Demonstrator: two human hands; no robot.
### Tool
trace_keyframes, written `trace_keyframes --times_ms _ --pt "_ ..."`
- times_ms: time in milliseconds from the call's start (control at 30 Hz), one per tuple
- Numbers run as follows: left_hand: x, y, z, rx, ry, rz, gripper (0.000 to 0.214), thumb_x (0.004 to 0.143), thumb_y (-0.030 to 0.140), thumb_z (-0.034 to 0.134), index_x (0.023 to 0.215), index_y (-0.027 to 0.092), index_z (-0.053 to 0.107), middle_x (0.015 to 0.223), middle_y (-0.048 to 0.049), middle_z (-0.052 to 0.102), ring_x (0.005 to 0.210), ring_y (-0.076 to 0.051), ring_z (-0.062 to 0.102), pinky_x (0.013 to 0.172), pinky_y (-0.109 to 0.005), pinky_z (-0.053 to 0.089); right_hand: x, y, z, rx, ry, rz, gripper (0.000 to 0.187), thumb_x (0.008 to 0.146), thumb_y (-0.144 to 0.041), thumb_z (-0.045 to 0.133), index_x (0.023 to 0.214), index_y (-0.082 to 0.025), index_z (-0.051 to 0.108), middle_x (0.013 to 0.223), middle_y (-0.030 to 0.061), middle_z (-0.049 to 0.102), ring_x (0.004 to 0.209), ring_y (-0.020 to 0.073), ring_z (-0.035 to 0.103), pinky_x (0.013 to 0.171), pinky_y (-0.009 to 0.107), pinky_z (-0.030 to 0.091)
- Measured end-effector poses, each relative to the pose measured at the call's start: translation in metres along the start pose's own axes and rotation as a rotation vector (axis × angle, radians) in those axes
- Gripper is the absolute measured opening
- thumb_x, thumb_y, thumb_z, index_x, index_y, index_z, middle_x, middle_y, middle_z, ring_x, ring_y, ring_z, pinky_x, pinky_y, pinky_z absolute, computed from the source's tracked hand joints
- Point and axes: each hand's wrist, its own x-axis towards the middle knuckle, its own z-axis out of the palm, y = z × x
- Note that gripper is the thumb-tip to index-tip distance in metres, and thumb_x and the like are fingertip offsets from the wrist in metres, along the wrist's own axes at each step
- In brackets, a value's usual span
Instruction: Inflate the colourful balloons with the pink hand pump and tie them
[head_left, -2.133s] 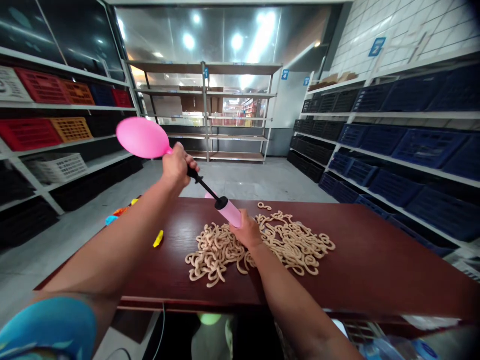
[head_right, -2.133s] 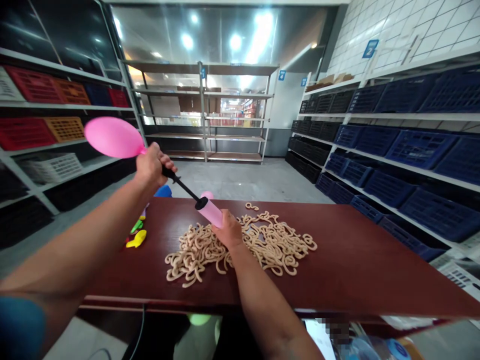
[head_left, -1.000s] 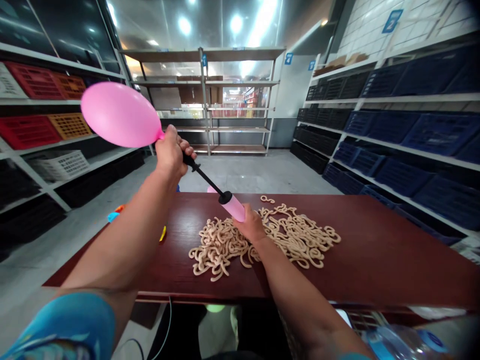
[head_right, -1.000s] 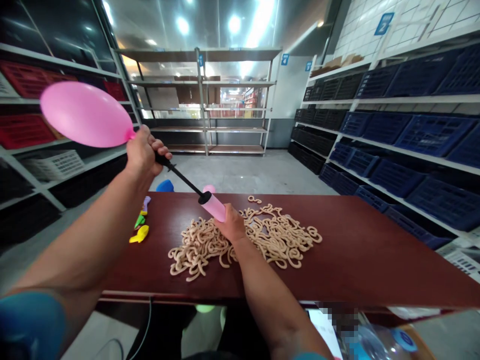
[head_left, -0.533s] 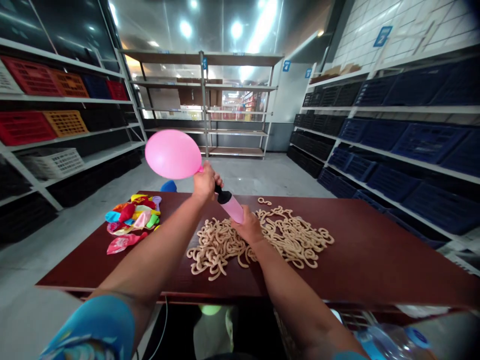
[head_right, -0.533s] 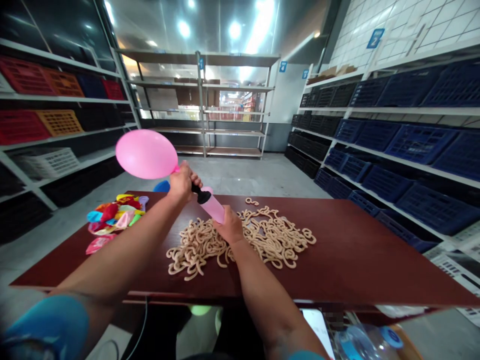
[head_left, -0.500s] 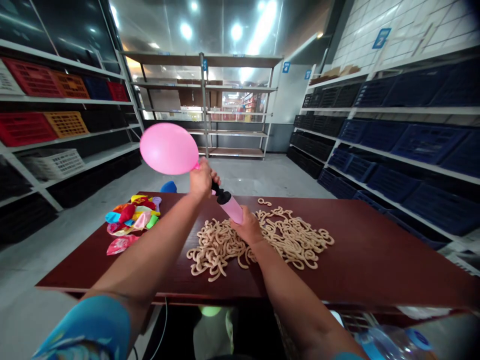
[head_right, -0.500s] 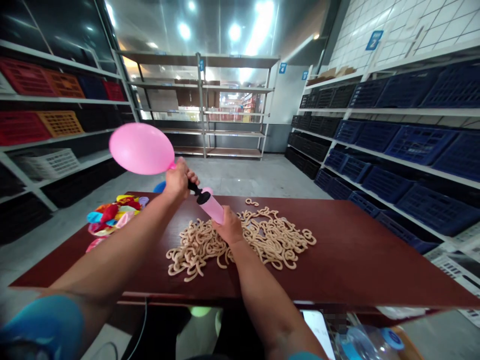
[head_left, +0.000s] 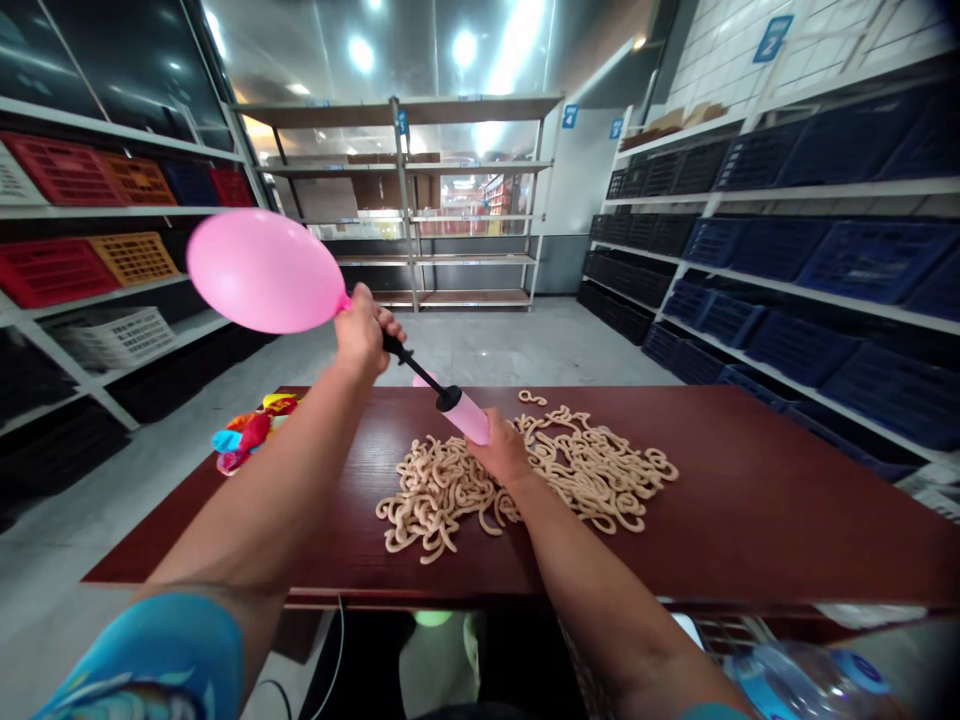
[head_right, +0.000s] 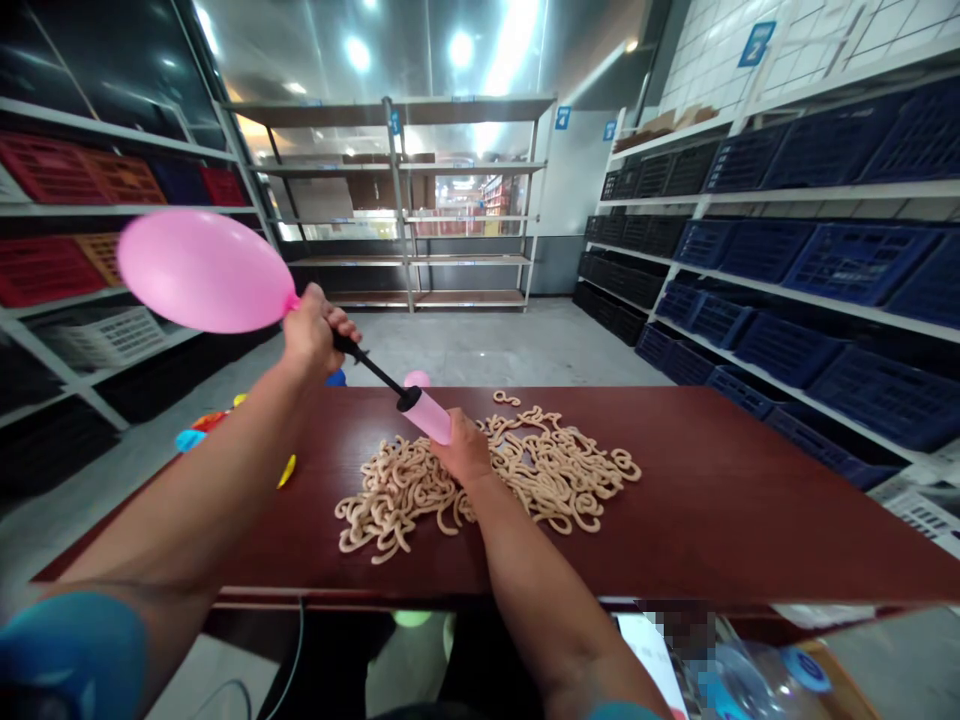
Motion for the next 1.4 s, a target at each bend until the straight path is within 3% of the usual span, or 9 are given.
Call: trace_keyframes --times_ms 167,267,367,600,700,800,1133,1267,1400 --pt "-0.027 -0.060 -0.003 0.034 0.009 -0.110 0.045 0.076 0.054 0.051 0.056 0.022 0.027 0.038 0.0077 0.026 0.030 -0.007 0.032 0.033 -0.021 0.032 -0.001 0.001 0.001 -0.015 0.001 -0.008 0.038 0.069 -0.032 0.058 0.104 -0.019 0.051 0.087 0.0061 0.062 0.078 0.0207 0.058 0.064 0.030 0.042" --pt "-0.038 -0.074 -0.003 0.020 -0.003 -0.159 0.046 0.078 0.054 0.048 0.055 0.021 0.025 0.038 0.0077 0.026 0.030 -0.007 0.032 0.033 -0.021 0.032 -0.001 0.000 0.001 -0.026 0.001 -0.009 0.038 0.069 -0.032 0.057 0.104 -0.018 0.050 0.089 0.0061 0.062 0.078 0.0203 0.059 0.065 0.029 0.041" --pt "-0.036 -0.060 -0.002 0.019 -0.012 -0.129 0.045 0.079 0.052 0.048 0.055 0.021 0.026 0.038 0.0074 0.027 0.030 -0.007 0.033 0.033 -0.021 0.033 -0.001 -0.003 -0.001 -0.009 0.016 -0.041 0.041 0.070 -0.033 0.057 0.108 -0.018 0.049 0.090 0.0067 0.063 0.081 0.0208 0.059 0.067 0.029 0.042" --pt "-0.006 0.032 0.009 -0.024 -0.014 0.003 0.039 0.078 0.046 0.053 0.057 0.022 0.030 0.038 0.0062 0.028 0.031 -0.008 0.032 0.034 -0.023 0.034 0.002 -0.008 -0.005 0.036 0.061 -0.024 0.042 0.070 -0.032 0.057 0.109 -0.019 0.048 0.091 0.0063 0.062 0.083 0.0219 0.059 0.069 0.032 0.043" --pt "0.003 0.052 0.009 -0.013 -0.009 0.031 0.039 0.079 0.047 0.052 0.058 0.022 0.030 0.038 0.0060 0.029 0.031 -0.008 0.032 0.033 -0.022 0.033 0.003 -0.008 -0.004 0.045 0.038 -0.008 0.041 0.069 -0.031 0.058 0.107 -0.020 0.049 0.089 0.0061 0.061 0.081 0.0221 0.059 0.067 0.033 0.044" --pt "0.005 0.041 0.003 -0.019 0.002 0.032 0.040 0.078 0.048 0.052 0.058 0.022 0.029 0.038 0.0064 0.029 0.031 -0.007 0.031 0.033 -0.021 0.032 0.002 -0.006 -0.003 0.039 0.023 0.009 0.039 0.068 -0.031 0.059 0.105 -0.019 0.050 0.086 0.0063 0.061 0.078 0.0221 0.058 0.064 0.033 0.043" --pt "-0.033 -0.071 -0.001 0.017 0.010 -0.124 0.045 0.079 0.052 0.048 0.056 0.021 0.026 0.038 0.0075 0.026 0.030 -0.007 0.032 0.033 -0.021 0.031 0.000 -0.002 -0.003 -0.019 0.003 0.005 0.039 0.068 -0.033 0.061 0.102 -0.018 0.050 0.084 0.0062 0.063 0.075 0.0203 0.059 0.062 0.028 0.039" --pt "-0.036 -0.067 -0.002 0.008 -0.002 -0.140 0.045 0.080 0.052 0.047 0.055 0.021 0.026 0.038 0.0075 0.027 0.031 -0.007 0.033 0.034 -0.021 0.033 0.000 -0.005 -0.005 -0.021 0.016 -0.008 0.040 0.069 -0.032 0.060 0.105 -0.018 0.050 0.086 0.0064 0.063 0.074 0.0202 0.059 0.062 0.028 0.039" --pt "-0.020 -0.023 -0.005 0.001 -0.012 -0.056 0.043 0.079 0.050 0.050 0.057 0.021 0.028 0.038 0.0076 0.028 0.032 -0.008 0.034 0.036 -0.022 0.036 0.002 -0.005 -0.004 0.002 0.050 -0.024 0.041 0.069 -0.032 0.061 0.107 -0.020 0.050 0.088 0.0052 0.063 0.077 0.0198 0.059 0.064 0.027 0.039"
